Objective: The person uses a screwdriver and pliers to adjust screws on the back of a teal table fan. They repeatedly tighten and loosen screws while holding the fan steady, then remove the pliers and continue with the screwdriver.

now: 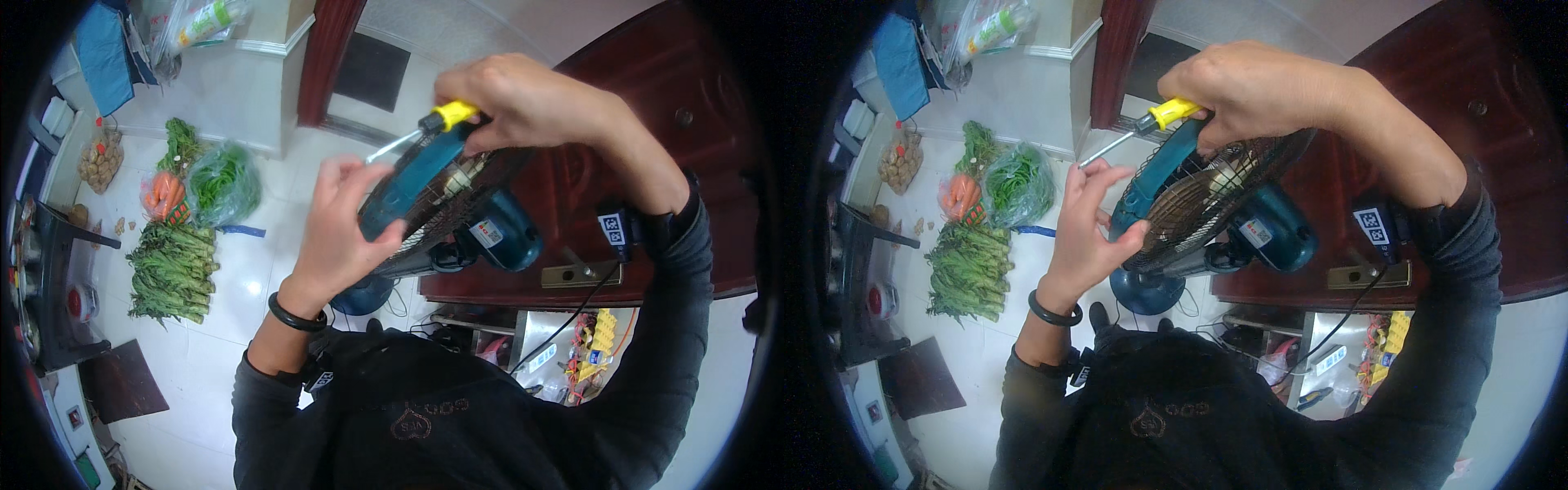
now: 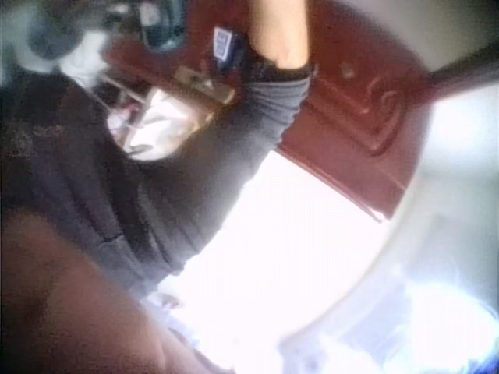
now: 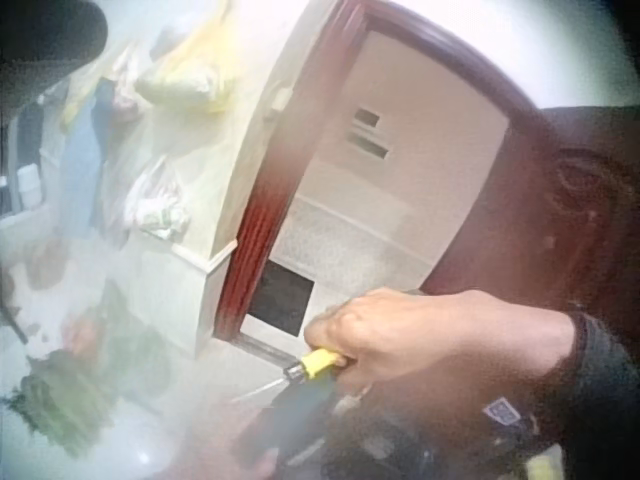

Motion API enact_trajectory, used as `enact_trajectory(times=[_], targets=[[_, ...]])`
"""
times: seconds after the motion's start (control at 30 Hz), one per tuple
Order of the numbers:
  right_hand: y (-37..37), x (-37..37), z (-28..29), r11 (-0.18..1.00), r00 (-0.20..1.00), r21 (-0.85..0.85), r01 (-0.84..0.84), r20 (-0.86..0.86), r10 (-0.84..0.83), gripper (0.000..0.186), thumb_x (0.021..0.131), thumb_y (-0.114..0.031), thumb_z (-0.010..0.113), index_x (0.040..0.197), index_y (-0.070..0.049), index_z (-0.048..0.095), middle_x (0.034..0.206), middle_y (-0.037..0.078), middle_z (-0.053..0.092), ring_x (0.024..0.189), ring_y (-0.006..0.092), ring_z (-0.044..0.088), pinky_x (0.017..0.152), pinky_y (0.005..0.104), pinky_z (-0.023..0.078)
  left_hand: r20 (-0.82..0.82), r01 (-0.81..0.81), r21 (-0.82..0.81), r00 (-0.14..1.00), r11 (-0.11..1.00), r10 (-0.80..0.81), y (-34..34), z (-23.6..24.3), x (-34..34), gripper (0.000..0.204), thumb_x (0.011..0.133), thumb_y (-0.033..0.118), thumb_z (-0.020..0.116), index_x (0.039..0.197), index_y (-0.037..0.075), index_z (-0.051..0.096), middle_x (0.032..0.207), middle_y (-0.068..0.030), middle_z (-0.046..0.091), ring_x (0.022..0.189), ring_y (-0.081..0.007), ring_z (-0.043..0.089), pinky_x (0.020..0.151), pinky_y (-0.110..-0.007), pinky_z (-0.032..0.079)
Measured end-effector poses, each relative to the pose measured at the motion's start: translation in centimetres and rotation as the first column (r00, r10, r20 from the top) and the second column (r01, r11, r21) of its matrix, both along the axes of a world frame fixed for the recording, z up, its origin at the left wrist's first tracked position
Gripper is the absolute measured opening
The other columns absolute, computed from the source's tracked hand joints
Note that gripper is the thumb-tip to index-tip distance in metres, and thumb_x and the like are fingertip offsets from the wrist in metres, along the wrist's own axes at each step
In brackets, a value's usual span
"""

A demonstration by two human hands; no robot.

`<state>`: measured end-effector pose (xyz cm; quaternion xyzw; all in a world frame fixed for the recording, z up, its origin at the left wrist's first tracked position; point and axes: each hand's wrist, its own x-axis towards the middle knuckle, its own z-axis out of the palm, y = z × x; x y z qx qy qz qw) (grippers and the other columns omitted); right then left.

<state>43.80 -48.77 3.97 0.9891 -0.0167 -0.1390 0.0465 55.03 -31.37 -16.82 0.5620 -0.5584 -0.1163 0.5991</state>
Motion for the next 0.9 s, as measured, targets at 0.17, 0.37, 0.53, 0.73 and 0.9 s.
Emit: enact_trajectory(times=[0.17,0.37,0.53,0.73,0.9], targets=[[-0.9,0.8,-0.1,0.999,0.999,0.045,-0.004,-0.051,0.007,0.032,0.075,-0.014,0.084,0.098,-0.003,0.064,0.081,0.011,0.067,0.075,0.0297,0.069,0.068,0.0397,0.053,-0.055,0.18,0.056,0.983,0.982,-0.177,-1.2,0.0,1.8,0.051,0.072,0.004,0.079,0.121,0.002,0.067,0.109,-0.0084,0.066,0.094,-0.0153,0.066,0.064,-0.023,0.055],[-2.2,2.7,0.2,0.956,0.977,0.225,0.186,-0.141,-0.157,0.028,0.074,-0.015,0.084,0.09,0.002,0.068,0.081,0.014,0.071,0.076,0.0285,0.071,0.07,0.0383,0.054,-0.241,0.324,0.054,0.922,0.944,-0.303,-2.5,0.2,2.8,0.047,0.075,0.014,0.083,0.117,0.002,0.066,0.105,-0.0087,0.069,0.088,-0.0183,0.067,0.065,-0.027,0.054],[-2.9,3.1,-1.0,0.954,0.956,0.165,0.25,-0.198,-0.216,0.03,0.075,-0.018,0.085,0.09,0.003,0.069,0.08,0.015,0.071,0.074,0.0275,0.071,0.069,0.0371,0.054,-0.292,0.319,0.118,0.916,0.94,-0.274,-2.9,-0.1,1.8,0.053,0.084,0.008,0.078,0.132,0.0,0.057,0.118,-0.0085,0.066,0.102,-0.0144,0.064,0.071,-0.022,0.053],[-3.7,0.2,-3.5,0.949,0.965,0.228,0.219,0.091,-0.245,0.034,0.089,-0.034,0.076,0.089,-0.001,0.065,0.074,0.013,0.066,0.065,0.0259,0.067,0.062,0.0377,0.052,-0.625,0.345,-0.029,0.726,0.938,-0.286,-3.6,-2.1,0.7,0.043,0.089,-0.002,0.068,0.13,-0.006,0.057,0.099,-0.0102,0.07,0.079,-0.0104,0.066,0.058,-0.021,0.051],[-2.7,-2.6,-4.6,0.997,0.911,0.056,0.056,0.405,-0.074,0.032,0.09,-0.034,0.074,0.096,-0.004,0.066,0.081,0.013,0.067,0.074,0.028,0.069,0.07,0.042,0.054,-0.738,0.354,0.195,0.667,0.915,-0.101,-3.7,-4.6,1.9,0.028,0.089,0.008,0.07,0.115,-0.002,0.067,0.072,0.0016,0.062,0.055,-0.0049,0.055,0.048,-0.02,0.041]])
